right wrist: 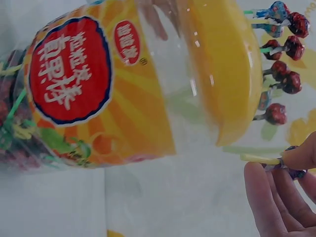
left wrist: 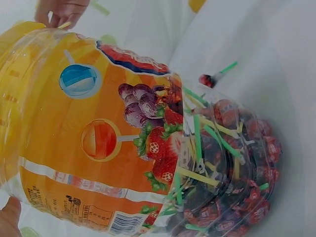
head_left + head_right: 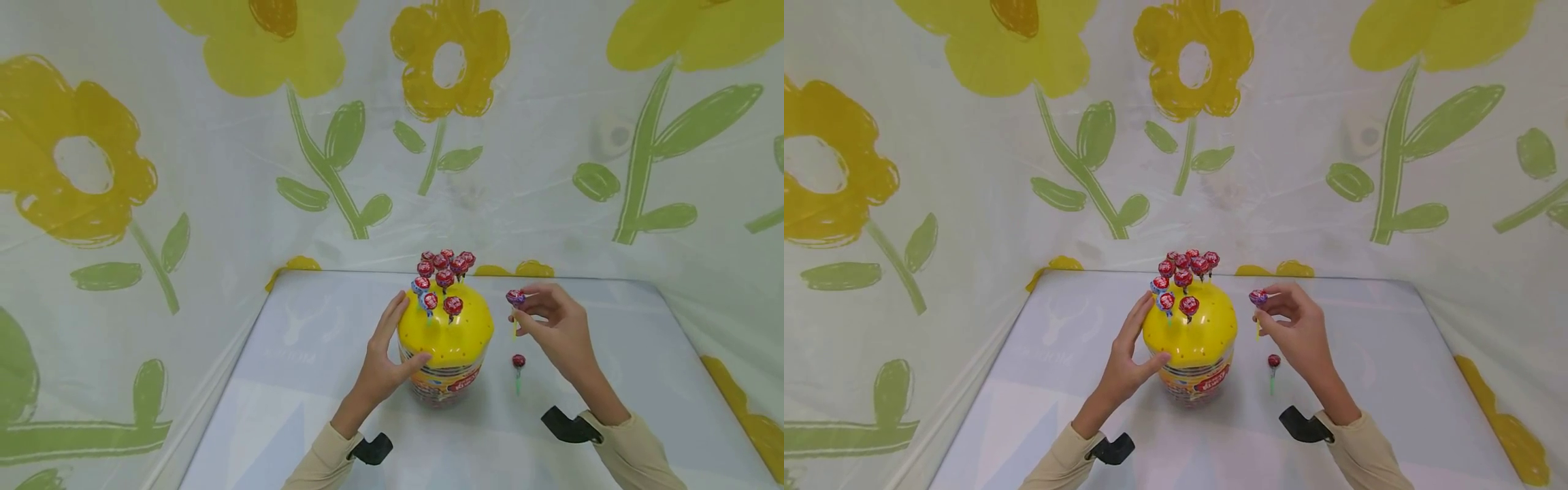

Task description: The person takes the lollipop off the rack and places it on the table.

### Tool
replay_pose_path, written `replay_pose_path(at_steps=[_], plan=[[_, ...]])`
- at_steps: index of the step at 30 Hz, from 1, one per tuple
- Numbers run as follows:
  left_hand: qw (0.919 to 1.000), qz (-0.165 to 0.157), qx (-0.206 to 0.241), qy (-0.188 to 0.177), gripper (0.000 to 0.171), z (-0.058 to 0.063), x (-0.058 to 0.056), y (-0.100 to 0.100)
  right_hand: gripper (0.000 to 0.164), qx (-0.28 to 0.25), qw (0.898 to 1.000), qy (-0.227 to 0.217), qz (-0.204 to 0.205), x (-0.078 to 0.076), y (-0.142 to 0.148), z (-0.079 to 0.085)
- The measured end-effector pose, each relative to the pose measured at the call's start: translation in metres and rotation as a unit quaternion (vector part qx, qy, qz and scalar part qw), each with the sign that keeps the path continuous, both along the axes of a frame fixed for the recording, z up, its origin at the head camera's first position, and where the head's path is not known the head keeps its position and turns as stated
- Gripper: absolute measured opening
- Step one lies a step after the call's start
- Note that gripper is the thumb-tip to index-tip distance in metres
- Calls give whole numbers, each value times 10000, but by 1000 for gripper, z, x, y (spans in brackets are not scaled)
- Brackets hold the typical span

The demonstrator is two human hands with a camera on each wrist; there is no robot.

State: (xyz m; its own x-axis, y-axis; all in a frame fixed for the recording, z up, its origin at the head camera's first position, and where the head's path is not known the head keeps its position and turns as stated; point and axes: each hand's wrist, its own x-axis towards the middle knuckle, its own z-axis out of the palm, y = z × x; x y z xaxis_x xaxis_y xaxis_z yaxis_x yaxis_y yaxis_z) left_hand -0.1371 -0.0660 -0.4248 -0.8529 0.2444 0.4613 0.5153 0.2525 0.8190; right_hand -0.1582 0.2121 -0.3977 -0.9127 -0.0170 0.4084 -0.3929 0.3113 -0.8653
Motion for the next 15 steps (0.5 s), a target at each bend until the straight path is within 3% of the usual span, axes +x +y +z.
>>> replay_pose_path(at_steps=[3,9,15], plan=[[10000,0,-18,48,74,-5,-2,0,31,69,9997,-186,-104,1,5,-7],[9999,40,-38,101,78,-32,-14,-3,31,348,9974,-572,-267,3,13,-22],[9999,8,-23,98,77,-38,-17,-3,29,487,9941,-894,-362,6,23,-39]])
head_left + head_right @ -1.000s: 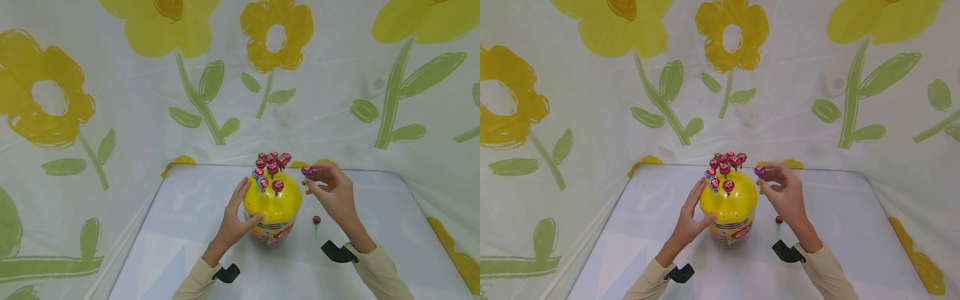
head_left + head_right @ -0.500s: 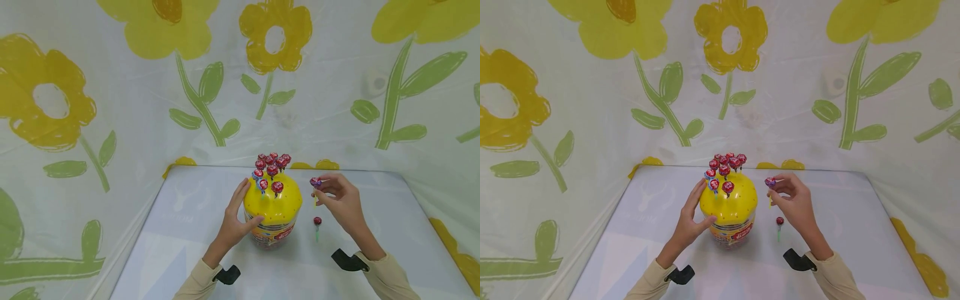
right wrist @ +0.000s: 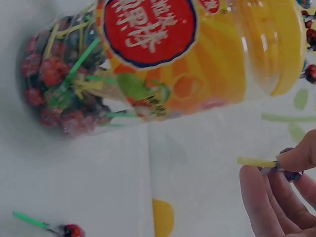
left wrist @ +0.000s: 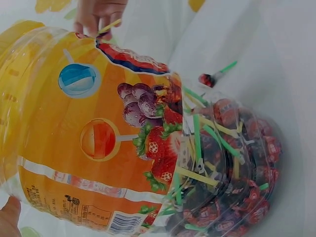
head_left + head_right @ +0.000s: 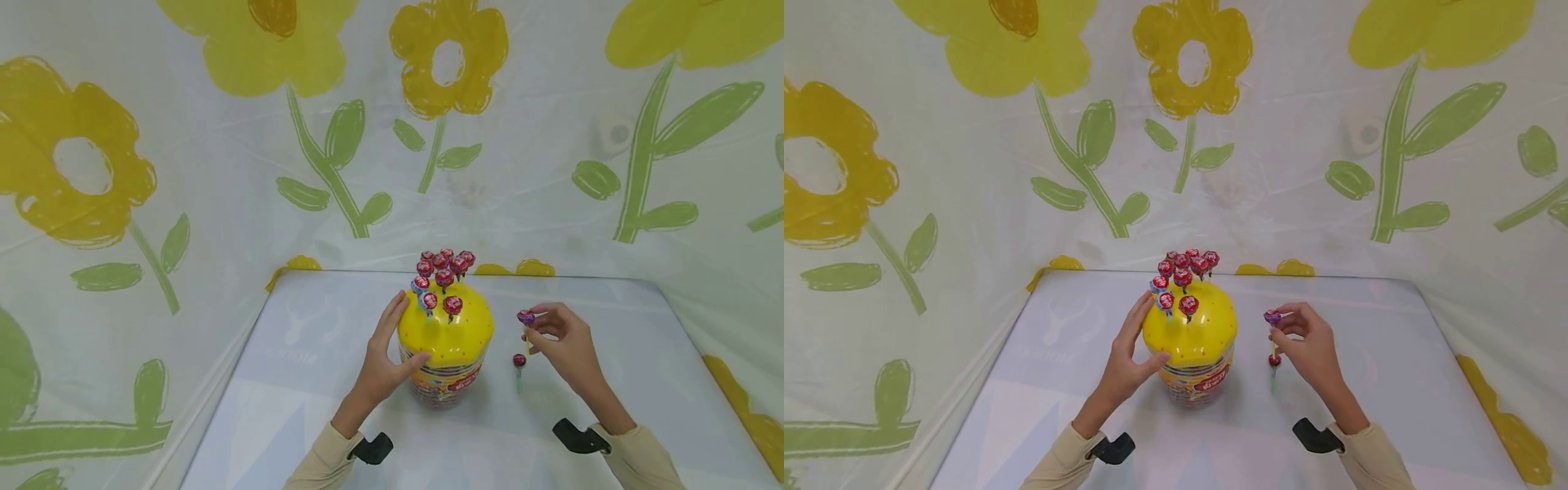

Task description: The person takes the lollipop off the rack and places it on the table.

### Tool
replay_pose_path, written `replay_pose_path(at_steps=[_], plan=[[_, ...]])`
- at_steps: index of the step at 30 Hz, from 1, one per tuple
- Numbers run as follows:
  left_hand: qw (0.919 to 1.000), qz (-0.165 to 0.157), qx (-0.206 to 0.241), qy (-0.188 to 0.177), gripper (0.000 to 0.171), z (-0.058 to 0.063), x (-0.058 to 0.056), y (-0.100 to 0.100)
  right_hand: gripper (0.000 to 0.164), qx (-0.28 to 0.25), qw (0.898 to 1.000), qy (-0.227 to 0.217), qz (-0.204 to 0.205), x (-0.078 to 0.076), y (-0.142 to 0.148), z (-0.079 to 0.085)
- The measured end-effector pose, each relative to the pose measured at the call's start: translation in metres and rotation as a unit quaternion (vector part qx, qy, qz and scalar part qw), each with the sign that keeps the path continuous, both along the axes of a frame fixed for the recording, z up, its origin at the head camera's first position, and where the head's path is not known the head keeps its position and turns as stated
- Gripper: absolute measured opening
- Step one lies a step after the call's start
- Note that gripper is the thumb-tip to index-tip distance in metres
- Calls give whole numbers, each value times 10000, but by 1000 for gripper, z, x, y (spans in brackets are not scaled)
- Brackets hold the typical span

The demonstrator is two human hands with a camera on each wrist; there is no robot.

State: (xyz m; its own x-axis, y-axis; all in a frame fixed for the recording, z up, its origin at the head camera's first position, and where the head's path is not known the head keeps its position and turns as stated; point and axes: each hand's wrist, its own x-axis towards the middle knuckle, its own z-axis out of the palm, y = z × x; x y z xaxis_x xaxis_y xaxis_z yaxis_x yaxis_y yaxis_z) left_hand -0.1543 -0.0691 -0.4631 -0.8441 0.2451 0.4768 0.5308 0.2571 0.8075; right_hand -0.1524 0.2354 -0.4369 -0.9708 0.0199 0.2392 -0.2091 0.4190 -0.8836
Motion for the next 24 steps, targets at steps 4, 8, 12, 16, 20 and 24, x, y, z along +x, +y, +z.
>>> replay_pose_path(at_steps=[4,8,12,16,20,24], plan=[[10000,-7,21,-31,77,1,1,0,29,76,9999,-95,-81,0,7,-13],[10000,22,-10,-65,78,4,3,-1,28,172,9994,-267,-138,1,11,-26],[9999,-16,36,-101,77,18,9,1,28,224,9988,-383,-203,2,16,-40],[9998,-39,79,-159,74,37,17,3,29,283,9973,-609,-295,2,22,-53],[9999,-1,55,-119,76,18,9,0,32,250,9954,-870,-319,3,26,-65],[10000,-3,19,-83,77,1,2,0,31,270,9937,-1002,-431,4,30,-80]])
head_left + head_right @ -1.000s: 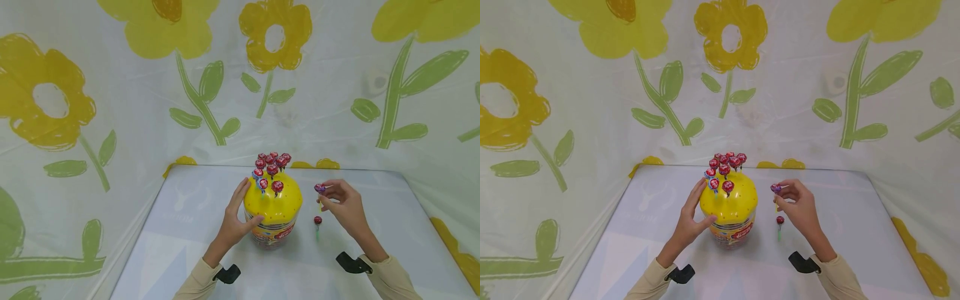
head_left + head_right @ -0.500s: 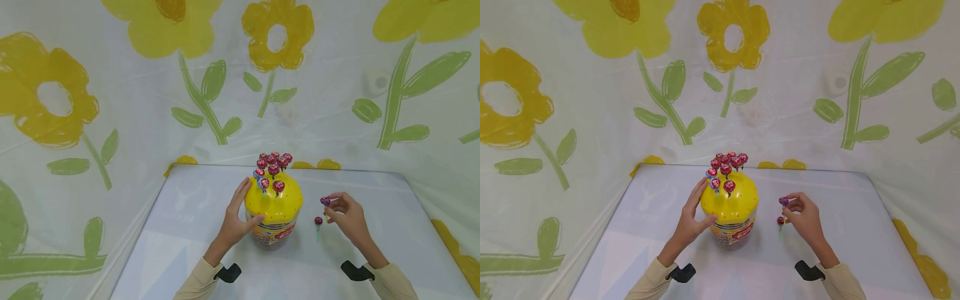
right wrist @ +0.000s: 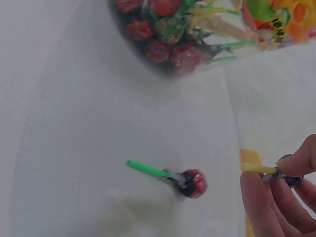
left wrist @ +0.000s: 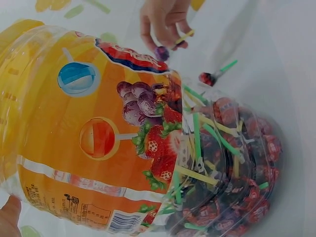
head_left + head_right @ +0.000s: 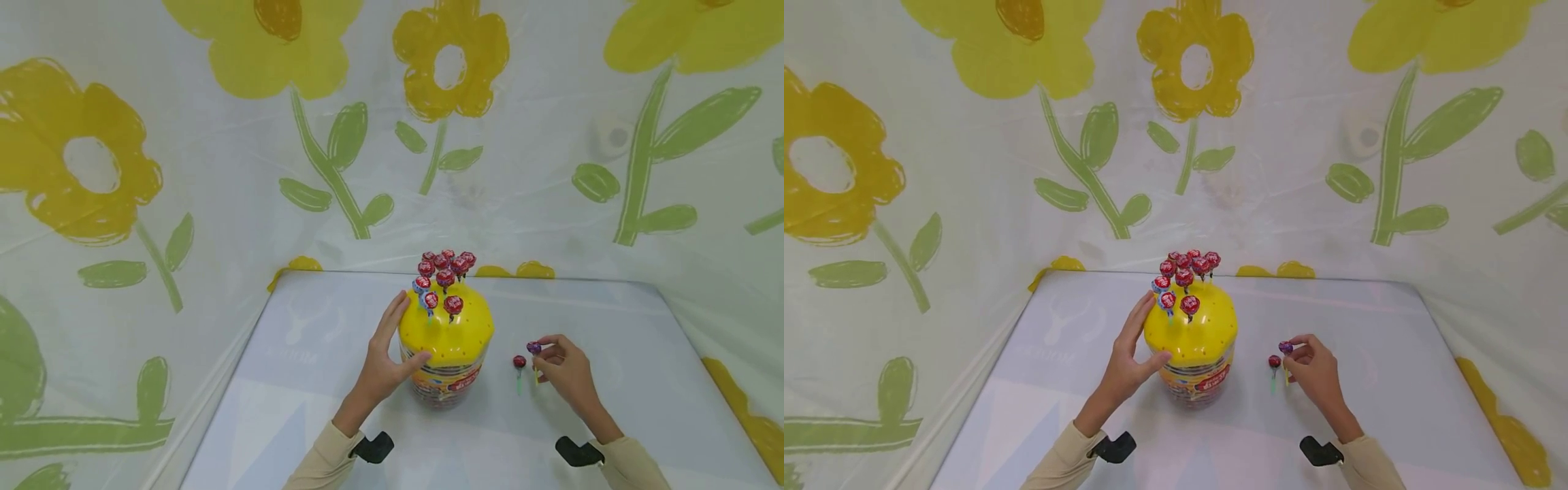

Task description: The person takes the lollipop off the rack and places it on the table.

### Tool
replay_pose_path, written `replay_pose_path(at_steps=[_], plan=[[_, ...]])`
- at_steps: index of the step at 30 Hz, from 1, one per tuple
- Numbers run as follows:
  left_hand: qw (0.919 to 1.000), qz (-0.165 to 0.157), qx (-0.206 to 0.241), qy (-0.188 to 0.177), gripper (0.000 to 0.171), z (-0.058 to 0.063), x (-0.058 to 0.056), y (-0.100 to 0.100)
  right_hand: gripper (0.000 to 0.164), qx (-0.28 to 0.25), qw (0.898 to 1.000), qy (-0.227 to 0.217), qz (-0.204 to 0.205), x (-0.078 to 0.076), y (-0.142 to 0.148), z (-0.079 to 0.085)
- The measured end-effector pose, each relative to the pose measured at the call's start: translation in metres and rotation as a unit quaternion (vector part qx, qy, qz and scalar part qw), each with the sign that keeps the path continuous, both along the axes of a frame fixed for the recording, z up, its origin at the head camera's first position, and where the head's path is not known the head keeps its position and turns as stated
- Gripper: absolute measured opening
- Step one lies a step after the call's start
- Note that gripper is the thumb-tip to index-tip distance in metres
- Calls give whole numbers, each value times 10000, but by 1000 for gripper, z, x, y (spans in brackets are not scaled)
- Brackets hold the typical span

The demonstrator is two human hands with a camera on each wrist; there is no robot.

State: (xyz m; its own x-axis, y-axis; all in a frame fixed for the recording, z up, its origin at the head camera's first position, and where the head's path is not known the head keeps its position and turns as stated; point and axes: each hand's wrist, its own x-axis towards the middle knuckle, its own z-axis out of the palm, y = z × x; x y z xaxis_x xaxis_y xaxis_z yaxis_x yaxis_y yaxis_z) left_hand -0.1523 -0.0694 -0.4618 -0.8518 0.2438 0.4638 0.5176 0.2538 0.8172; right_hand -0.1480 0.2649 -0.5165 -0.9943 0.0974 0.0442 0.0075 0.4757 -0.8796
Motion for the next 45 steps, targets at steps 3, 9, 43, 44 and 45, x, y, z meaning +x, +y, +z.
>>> replay_pose_path(at_steps=[3,9,43,44,45], plan=[[10000,-10,0,7,77,1,1,0,30,108,9998,-28,-152,0,2,-13],[10000,-1,26,-7,77,0,2,1,30,340,9982,-285,-416,3,4,-33],[10000,73,43,-27,76,0,5,2,25,1566,9856,-51,-643,10,3,-18],[10000,75,44,-28,76,1,4,1,24,1545,9861,119,-604,9,3,-13],[10000,75,41,-31,76,1,4,1,22,1521,9865,266,-551,8,3,-9]])
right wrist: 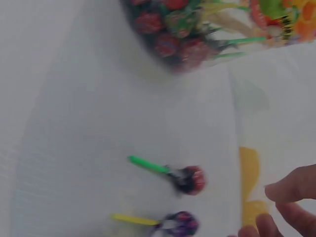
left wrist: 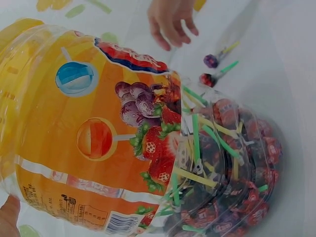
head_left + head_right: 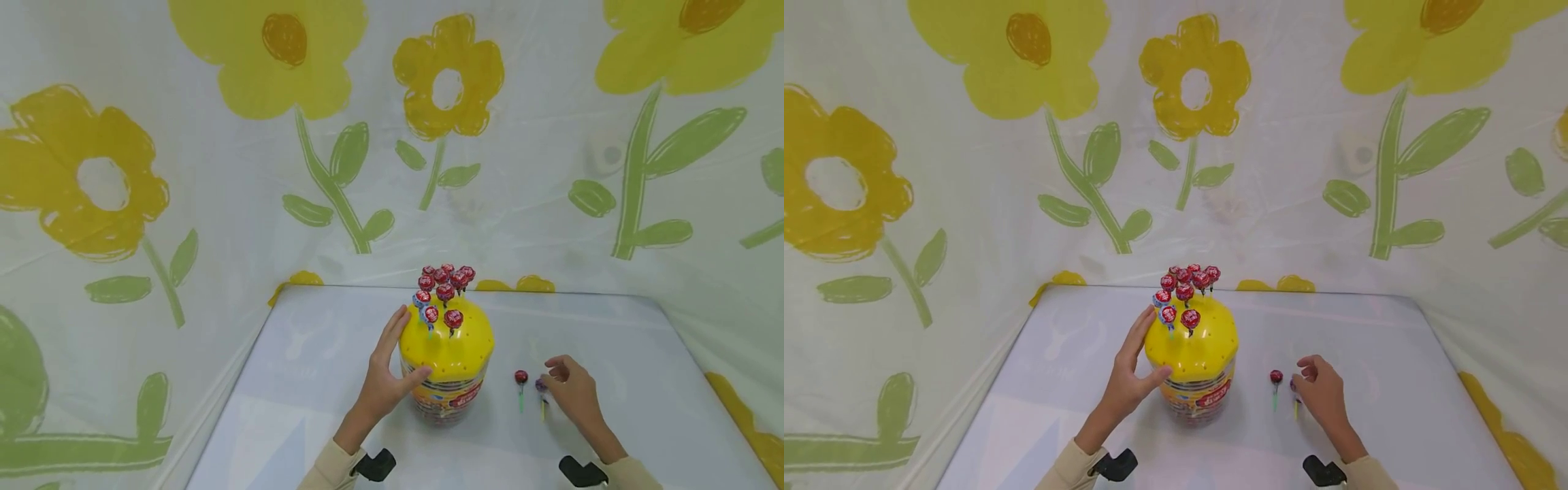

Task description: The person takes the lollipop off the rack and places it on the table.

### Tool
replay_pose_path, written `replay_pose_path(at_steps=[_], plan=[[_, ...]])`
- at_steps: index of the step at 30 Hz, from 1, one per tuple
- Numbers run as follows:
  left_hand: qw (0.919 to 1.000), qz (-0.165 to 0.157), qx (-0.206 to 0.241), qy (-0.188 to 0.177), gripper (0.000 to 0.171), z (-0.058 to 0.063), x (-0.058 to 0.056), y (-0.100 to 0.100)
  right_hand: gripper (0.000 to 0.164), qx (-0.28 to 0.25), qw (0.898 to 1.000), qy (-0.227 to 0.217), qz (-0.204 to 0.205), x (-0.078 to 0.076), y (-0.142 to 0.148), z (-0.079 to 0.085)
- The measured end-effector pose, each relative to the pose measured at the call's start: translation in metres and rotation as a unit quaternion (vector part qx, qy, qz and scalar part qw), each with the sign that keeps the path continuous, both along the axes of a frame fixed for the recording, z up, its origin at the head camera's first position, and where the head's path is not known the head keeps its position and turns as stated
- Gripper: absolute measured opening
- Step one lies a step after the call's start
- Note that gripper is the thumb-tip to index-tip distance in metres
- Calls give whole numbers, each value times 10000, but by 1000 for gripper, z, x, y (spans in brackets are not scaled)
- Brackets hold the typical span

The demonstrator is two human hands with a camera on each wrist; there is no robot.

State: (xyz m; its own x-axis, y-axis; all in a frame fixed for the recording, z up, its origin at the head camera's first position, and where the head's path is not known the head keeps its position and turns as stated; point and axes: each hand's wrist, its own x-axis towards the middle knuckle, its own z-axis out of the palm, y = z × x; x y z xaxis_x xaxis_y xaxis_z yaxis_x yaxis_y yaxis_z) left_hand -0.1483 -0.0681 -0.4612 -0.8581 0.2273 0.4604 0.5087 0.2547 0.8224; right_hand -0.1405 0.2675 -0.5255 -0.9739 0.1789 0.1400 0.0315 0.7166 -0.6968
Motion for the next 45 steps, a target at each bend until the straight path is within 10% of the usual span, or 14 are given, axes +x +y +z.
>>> replay_pose_path(at_steps=[16,29,45], plan=[[10000,86,12,13,77,-9,-1,-4,15,-653,9934,595,738,0,-24,76],[9999,73,28,113,76,-5,-2,-2,19,-1753,9658,1182,1503,9,-66,144],[9999,85,-5,87,76,-6,-2,1,37,-1739,9342,1675,2628,10,-110,166]])
